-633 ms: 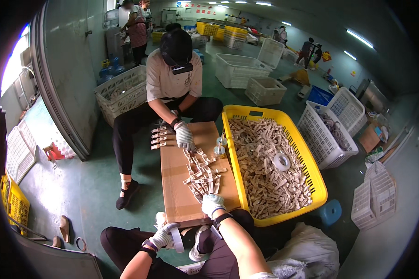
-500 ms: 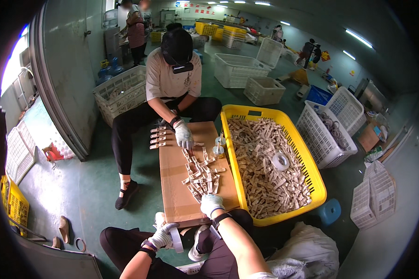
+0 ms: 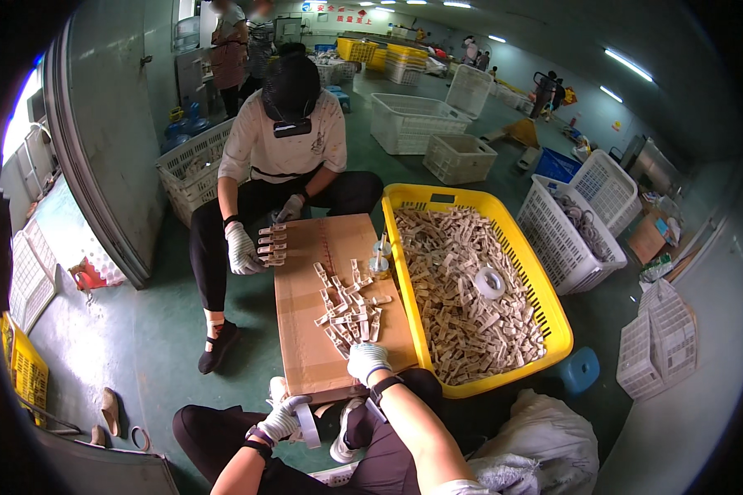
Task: Assembling small plastic white clips onto a board or jig in a factory setting.
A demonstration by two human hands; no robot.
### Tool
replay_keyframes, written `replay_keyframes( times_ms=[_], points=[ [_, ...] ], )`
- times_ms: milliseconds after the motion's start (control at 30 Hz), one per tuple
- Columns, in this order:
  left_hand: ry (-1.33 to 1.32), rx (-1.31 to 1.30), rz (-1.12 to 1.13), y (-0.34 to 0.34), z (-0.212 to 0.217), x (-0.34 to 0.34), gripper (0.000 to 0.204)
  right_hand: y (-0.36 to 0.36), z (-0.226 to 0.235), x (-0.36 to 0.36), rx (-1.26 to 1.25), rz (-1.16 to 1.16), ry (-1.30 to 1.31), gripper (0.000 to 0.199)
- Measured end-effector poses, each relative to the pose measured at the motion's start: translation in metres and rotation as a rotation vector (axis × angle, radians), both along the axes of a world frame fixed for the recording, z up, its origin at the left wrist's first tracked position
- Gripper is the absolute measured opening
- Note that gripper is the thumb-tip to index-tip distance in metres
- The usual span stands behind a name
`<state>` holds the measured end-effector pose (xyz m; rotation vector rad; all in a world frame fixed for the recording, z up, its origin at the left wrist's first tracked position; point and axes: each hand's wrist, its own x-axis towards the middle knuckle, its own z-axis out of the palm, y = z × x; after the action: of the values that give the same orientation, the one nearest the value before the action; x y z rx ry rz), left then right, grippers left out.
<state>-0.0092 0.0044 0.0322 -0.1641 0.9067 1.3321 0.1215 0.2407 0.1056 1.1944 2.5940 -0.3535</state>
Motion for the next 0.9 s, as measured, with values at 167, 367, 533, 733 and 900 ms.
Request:
replay_keyframes(
  times_ms=[167,367,533,733,900],
  points=[
    [0.017,0.048,0.007,-0.001,-0.005,0.0,0.034,0.001,-0.003,0.001,-0.001,-0.004,0.008,0.026],
    [0.027,0.042,0.005,-0.001,0.014,0.002,0.033,0.002,-0.005,0.001,-0.008,-0.005,-0.001,0.026],
    [0.093,0.043,0.004,-0.002,-0.006,-0.002,0.031,0.002,-0.003,-0.001,-0.03,-0.006,0.008,0.029],
    [0.19,0.084,-0.007,-0.002,-0.014,-0.001,0.03,0.0,0.0,0.0,-0.029,-0.011,0.001,0.03],
    [0.167,-0.005,-0.02,-0.001,-0.005,0.0,0.031,0.002,-0.007,0.001,-0.007,0.006,-0.01,0.028]
  ],
)
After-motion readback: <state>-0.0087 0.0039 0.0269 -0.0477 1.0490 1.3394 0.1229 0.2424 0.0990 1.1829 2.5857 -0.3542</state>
